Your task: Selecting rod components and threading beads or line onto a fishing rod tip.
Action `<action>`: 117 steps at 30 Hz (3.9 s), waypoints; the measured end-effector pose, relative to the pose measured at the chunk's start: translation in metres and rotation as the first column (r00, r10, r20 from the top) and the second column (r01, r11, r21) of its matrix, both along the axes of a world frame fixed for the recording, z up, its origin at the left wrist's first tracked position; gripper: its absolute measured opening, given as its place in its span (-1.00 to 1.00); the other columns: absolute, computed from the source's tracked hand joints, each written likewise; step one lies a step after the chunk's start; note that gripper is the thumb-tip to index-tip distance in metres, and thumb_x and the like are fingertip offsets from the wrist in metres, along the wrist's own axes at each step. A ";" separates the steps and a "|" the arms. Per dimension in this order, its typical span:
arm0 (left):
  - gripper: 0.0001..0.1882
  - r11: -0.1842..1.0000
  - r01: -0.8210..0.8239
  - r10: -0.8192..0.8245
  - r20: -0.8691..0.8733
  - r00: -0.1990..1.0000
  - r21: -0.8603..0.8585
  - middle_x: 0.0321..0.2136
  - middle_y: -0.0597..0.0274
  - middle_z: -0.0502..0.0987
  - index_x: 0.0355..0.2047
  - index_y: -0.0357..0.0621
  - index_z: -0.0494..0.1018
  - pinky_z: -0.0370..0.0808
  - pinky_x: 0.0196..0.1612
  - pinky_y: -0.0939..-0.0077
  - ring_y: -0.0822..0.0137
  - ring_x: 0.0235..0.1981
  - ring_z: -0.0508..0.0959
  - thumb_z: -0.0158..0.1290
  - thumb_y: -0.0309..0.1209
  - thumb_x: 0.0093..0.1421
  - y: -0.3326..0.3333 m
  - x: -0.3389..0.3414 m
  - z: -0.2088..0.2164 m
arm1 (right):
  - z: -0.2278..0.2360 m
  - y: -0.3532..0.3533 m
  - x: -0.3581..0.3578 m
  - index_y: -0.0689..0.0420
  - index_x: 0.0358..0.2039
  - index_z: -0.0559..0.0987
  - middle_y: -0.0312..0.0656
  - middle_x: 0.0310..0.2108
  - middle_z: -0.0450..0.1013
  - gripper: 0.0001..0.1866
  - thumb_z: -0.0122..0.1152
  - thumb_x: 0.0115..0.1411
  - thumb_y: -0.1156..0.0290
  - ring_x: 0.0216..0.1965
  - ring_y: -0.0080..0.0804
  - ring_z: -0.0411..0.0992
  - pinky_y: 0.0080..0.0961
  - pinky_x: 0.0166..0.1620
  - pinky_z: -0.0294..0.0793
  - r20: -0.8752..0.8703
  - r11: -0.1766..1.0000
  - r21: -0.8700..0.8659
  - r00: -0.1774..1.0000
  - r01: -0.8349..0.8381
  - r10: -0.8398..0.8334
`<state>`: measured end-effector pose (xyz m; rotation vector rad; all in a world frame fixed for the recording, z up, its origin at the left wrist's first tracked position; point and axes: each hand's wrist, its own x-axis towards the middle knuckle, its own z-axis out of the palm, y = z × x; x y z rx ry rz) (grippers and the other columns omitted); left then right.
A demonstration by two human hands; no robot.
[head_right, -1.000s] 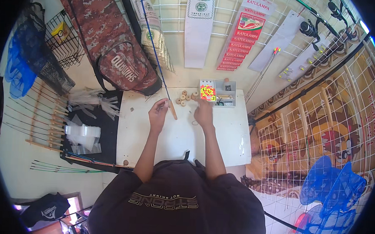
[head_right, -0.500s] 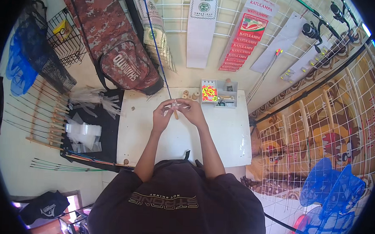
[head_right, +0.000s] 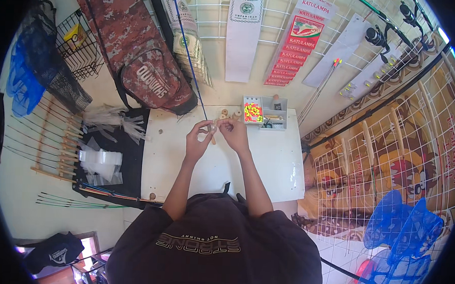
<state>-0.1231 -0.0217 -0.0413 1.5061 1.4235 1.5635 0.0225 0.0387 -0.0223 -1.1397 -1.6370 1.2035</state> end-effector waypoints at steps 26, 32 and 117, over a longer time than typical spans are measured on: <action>-0.71 0.994 -0.104 0.108 0.438 0.893 -0.033 -0.14 0.19 0.50 -0.07 -0.30 0.40 0.42 -0.15 0.59 0.48 -0.17 0.48 0.06 -0.43 0.23 0.003 -0.011 -0.005 | -0.009 0.007 0.037 0.19 -0.29 0.49 -0.10 -0.27 0.44 -0.82 0.08 0.05 0.57 -0.14 -0.07 0.33 -0.21 -0.03 0.28 0.297 0.822 0.512 0.847 0.248 -0.440; -0.69 0.999 0.010 -0.017 0.155 0.988 0.045 -0.13 0.16 0.50 -0.06 -0.25 0.41 0.41 -0.10 0.56 0.42 -0.12 0.48 0.05 -0.60 0.16 0.004 -0.003 0.005 | 0.030 -0.018 0.002 0.10 0.03 0.47 -0.04 0.02 0.40 -0.52 0.26 0.07 0.33 0.15 -0.01 0.23 -0.20 0.21 0.16 0.166 0.908 0.415 0.986 -0.053 -0.019; -0.74 1.000 0.031 -0.029 0.521 0.853 0.005 -0.12 0.16 0.50 -0.09 -0.30 0.38 0.43 -0.10 0.58 0.46 -0.17 0.48 0.06 -0.51 0.20 0.008 -0.006 0.013 | 0.028 -0.005 -0.009 0.10 0.17 0.30 0.00 0.11 0.31 -0.32 0.32 0.04 0.31 0.15 -0.15 0.26 -0.29 0.18 0.22 0.107 0.965 0.176 0.978 -0.196 0.179</action>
